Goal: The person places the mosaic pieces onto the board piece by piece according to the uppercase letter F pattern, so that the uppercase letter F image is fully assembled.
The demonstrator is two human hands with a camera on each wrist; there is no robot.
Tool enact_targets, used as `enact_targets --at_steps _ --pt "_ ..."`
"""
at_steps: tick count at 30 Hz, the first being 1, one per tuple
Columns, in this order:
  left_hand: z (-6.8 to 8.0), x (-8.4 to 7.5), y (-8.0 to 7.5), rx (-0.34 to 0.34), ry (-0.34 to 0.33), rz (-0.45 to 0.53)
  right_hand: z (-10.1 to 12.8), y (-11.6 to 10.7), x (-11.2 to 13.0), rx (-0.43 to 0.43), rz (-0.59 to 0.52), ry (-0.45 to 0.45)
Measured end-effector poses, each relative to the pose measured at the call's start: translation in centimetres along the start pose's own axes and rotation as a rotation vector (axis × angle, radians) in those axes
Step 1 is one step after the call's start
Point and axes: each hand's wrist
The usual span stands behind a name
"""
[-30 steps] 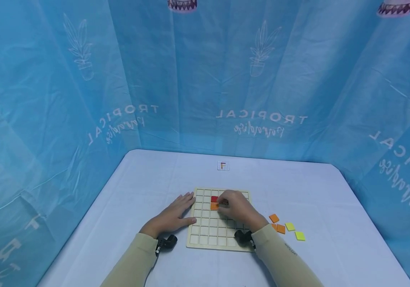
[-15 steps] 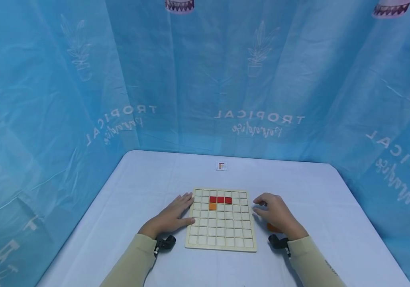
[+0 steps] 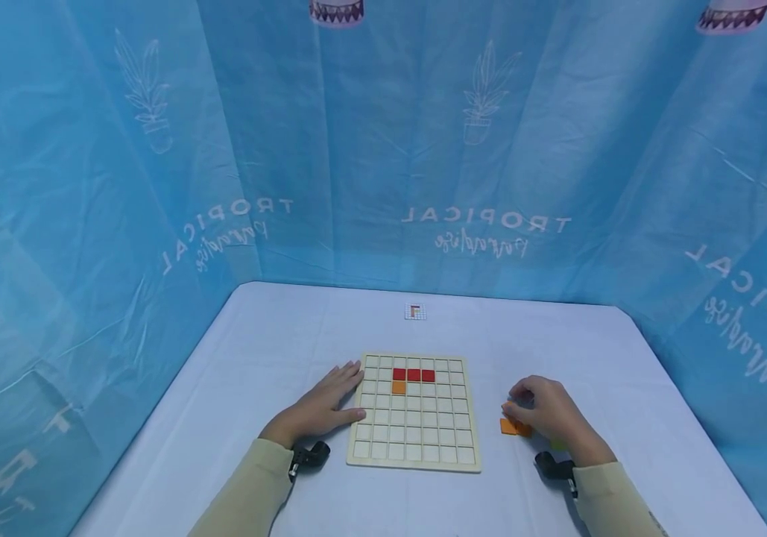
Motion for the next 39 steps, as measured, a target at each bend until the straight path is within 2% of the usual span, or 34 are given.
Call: enact_targets --at_steps 5,12,27,33,39 --pt "-0.1 0.1 0.1 -0.006 -0.004 -0.001 0.1 0.1 0.4 0.013 0.016 -0.026" --pt "0.0 0.1 0.3 -0.007 -0.005 -0.004 -0.3 0.4 0.6 0.021 0.003 0.009" --pt "0.1 0.2 0.6 -0.015 -0.008 0.010 -1.5 1.2 1.2 -0.006 -0.028 0.008" --pt "0.1 0.2 0.6 -0.017 0.001 0.007 -2.2 1.2 2.0 -0.024 -0.044 -0.054" --pt "-0.1 0.3 0.3 -0.018 -0.002 -0.007 -3.1 1.8 3.7 -0.037 -0.061 -0.187"
Point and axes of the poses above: each hand's wrist, its own z-axis away from the middle knuckle, its own y-axis out of the palm, x = y × z, and after that the axes turned 2 degrees about -z, right-handed
